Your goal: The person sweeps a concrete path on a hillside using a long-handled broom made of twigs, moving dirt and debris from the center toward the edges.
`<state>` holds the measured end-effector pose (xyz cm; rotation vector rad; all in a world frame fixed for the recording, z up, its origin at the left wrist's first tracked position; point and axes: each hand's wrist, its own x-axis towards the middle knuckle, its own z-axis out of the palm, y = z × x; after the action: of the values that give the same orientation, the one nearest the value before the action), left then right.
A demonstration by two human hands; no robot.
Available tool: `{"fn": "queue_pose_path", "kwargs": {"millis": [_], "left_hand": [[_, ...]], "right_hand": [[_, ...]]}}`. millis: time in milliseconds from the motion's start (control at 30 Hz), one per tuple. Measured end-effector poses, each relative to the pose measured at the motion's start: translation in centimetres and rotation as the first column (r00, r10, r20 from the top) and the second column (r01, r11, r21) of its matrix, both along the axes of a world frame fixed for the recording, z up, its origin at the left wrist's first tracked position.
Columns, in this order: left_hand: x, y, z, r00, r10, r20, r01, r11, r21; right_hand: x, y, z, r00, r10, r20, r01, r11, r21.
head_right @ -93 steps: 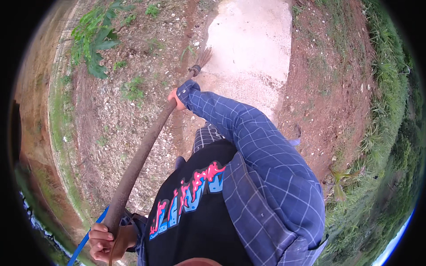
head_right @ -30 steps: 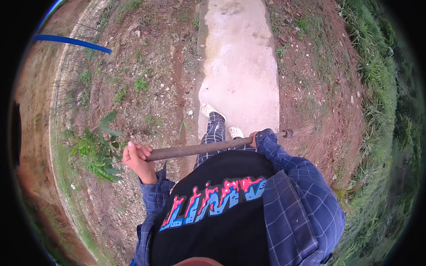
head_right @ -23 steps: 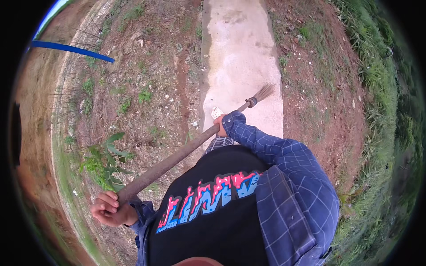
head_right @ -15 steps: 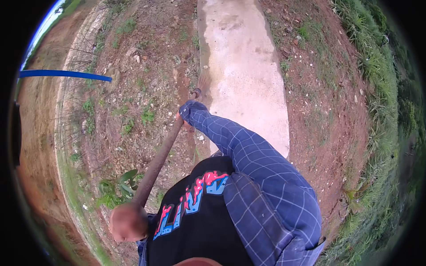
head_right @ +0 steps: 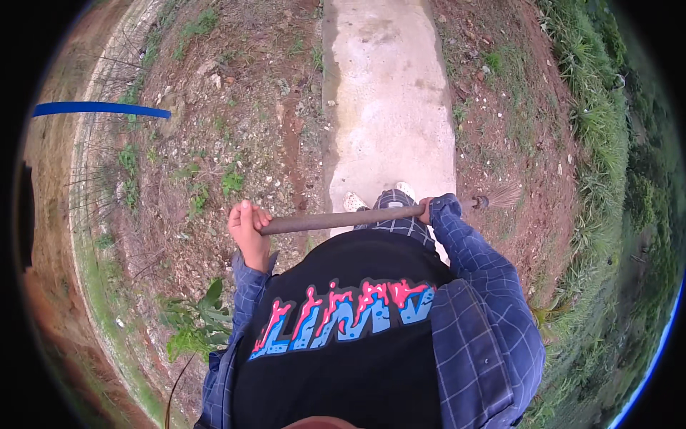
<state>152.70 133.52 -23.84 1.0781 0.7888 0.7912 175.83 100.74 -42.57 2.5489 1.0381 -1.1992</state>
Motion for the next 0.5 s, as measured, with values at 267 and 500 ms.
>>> {"fn": "queue_pose_path", "kwargs": {"millis": [267, 500], "left_hand": [[8.0, 0.7, 1.2, 0.969, -0.241, 0.061, 0.236, 0.968, 0.081], [15.3, -3.0, -6.7, 0.832, -0.431, -0.350, 0.486, 0.870, 0.085]], "right_hand": [[14.9, 2.6, 5.6, 0.847, -0.531, -0.015, 0.414, 0.642, 0.646], [28.6, 7.0, 16.1, 0.791, -0.320, -0.521, 0.603, 0.267, 0.752]]}}
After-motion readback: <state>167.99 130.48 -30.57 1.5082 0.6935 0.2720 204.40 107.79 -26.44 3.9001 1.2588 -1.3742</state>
